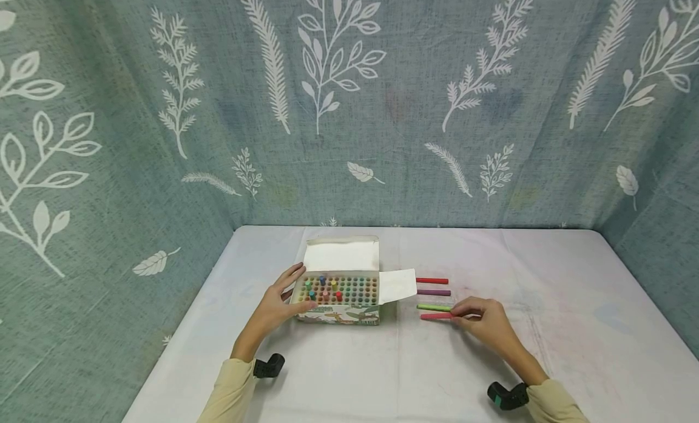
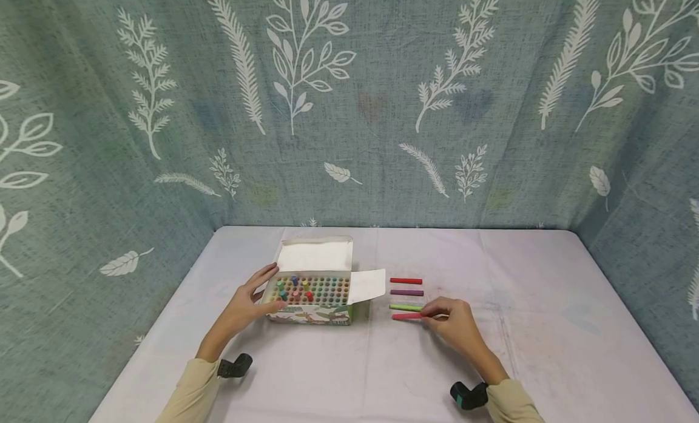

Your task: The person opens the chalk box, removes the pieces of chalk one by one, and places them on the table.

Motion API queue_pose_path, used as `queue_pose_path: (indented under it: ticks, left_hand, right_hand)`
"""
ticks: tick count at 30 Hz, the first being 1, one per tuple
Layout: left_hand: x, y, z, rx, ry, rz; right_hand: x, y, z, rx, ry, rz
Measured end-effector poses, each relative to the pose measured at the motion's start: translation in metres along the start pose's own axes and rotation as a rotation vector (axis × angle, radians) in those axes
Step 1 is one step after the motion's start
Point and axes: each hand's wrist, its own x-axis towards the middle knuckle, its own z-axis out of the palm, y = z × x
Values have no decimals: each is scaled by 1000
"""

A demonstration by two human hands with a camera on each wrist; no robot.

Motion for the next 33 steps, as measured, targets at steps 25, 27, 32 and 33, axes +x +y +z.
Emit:
queue_pose_path:
  ticks: [25, 27, 32, 33]
  left_hand:
    - [0, 3, 2, -9, 0, -7]
    - [1, -4, 2, -10, 4, -10]
    - [7, -27, 3, 0, 26, -4]
    - [7, -29, 3, 3, 29, -3]
  right_hand:
    - [3, 0, 13, -282, 19, -153]
    - [5, -2, 13, -292, 23, -155]
    - [11, -11, 16, -316, 12, -144]
    - [12, -14, 16, -315, 8, -142]
